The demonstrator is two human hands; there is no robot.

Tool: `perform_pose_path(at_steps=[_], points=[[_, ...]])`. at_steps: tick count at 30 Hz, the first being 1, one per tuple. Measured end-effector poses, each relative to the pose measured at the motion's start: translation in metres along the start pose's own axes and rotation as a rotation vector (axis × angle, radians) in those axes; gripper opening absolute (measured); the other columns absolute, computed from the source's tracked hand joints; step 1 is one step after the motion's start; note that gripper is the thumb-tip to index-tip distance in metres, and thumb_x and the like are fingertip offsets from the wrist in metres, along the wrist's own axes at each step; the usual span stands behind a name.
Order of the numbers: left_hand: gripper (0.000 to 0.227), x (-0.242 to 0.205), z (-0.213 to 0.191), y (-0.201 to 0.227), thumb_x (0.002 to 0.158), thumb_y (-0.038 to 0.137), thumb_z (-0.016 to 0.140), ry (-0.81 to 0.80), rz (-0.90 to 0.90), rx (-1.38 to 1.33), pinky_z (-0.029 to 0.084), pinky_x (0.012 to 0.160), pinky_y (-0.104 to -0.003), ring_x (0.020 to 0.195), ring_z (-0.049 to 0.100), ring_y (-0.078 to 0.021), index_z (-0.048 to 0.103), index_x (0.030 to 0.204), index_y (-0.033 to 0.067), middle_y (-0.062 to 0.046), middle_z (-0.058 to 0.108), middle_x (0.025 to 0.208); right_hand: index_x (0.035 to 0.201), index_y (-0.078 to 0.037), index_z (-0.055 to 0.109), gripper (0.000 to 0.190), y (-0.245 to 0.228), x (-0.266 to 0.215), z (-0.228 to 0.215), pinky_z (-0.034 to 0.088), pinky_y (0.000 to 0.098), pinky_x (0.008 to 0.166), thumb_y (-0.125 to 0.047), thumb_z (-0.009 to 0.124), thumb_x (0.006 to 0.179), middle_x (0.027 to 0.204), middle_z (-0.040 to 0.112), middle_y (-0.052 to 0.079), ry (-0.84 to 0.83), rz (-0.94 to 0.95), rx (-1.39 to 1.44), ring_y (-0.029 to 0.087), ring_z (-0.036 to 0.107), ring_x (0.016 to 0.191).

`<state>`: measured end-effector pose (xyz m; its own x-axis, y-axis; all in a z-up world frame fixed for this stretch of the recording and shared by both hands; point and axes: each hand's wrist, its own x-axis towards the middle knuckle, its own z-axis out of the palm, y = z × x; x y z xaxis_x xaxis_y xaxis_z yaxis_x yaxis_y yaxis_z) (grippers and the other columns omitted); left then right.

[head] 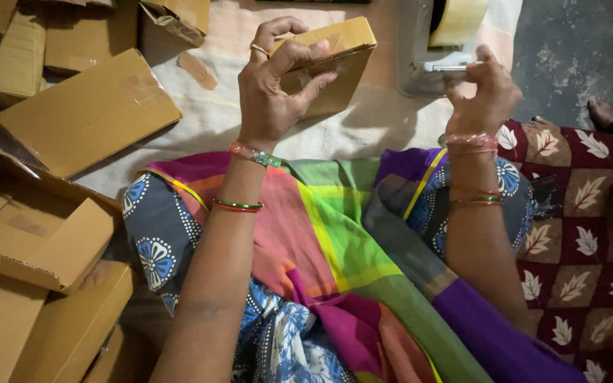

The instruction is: The person packs smart watches into small cardboard boxes. They open the watch packaging, place the watch and accessories into the box, close the flaps, and seal the box with clear packing tape. The process is repeated for multiple watches.

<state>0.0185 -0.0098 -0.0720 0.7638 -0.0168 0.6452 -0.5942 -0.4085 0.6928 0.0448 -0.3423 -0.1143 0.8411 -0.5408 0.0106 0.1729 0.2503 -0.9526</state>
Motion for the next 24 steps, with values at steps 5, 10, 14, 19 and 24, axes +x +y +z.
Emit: perform_pose_path(at_steps=[5, 10, 14, 19, 24], points=[[0.047, 0.000, 0.000, 0.000, 0.082, 0.013, 0.098, 0.001, -0.016, -0.032, 0.061, 0.097, -0.035, 0.119, 0.067, -0.0230, 0.072, 0.120, 0.0212, -0.004, 0.060, 0.130, 0.085, -0.002, 0.067, 0.015, -0.007, -0.014, -0.010, 0.061, 0.0268, 0.058, -0.009, 0.077, 0.094, 0.090, 0.076, 0.014, -0.055, -0.082, -0.533, 0.015, 0.072, 0.075], [0.046, 0.001, -0.003, -0.002, 0.084, 0.015, 0.098, -0.012, -0.041, -0.044, 0.062, 0.096, -0.035, 0.116, 0.068, -0.0218, 0.072, 0.121, 0.0215, -0.004, 0.061, 0.129, 0.092, 0.001, 0.070, 0.015, -0.026, -0.028, -0.021, 0.062, 0.0261, 0.058, -0.008, 0.082, 0.094, 0.082, 0.072, 0.013, -0.223, 0.214, -0.426, 0.015, 0.071, 0.066], [0.046, 0.001, -0.004, -0.001, 0.083, 0.015, 0.097, -0.017, -0.048, -0.044, 0.062, 0.096, -0.034, 0.115, 0.068, -0.0214, 0.072, 0.121, 0.0210, -0.004, 0.061, 0.128, 0.092, -0.001, 0.071, 0.010, -0.029, -0.009, -0.015, 0.062, 0.0246, 0.053, -0.008, 0.078, 0.092, 0.079, 0.075, 0.011, -0.235, 0.133, -0.877, 0.013, 0.075, 0.064], [0.047, 0.001, -0.010, -0.005, 0.086, 0.013, 0.096, -0.026, -0.061, -0.064, 0.060, 0.098, -0.034, 0.116, 0.067, -0.0211, 0.072, 0.126, 0.0209, -0.005, 0.060, 0.130, 0.088, -0.004, 0.074, 0.008, -0.035, 0.005, -0.026, 0.053, 0.0269, 0.044, -0.010, 0.078, 0.092, 0.077, 0.073, 0.012, -0.217, 0.097, -1.560, 0.017, 0.070, 0.060], [0.048, 0.006, -0.006, -0.007, 0.085, 0.011, 0.096, -0.030, -0.080, -0.101, 0.059, 0.101, -0.033, 0.119, 0.065, -0.0212, 0.073, 0.126, 0.0204, -0.004, 0.061, 0.127, 0.105, -0.001, 0.070, 0.007, -0.063, -0.022, -0.006, 0.061, 0.0259, 0.066, 0.001, 0.069, 0.111, 0.096, 0.075, 0.014, -0.547, -0.470, -0.948, 0.015, 0.076, 0.081]])
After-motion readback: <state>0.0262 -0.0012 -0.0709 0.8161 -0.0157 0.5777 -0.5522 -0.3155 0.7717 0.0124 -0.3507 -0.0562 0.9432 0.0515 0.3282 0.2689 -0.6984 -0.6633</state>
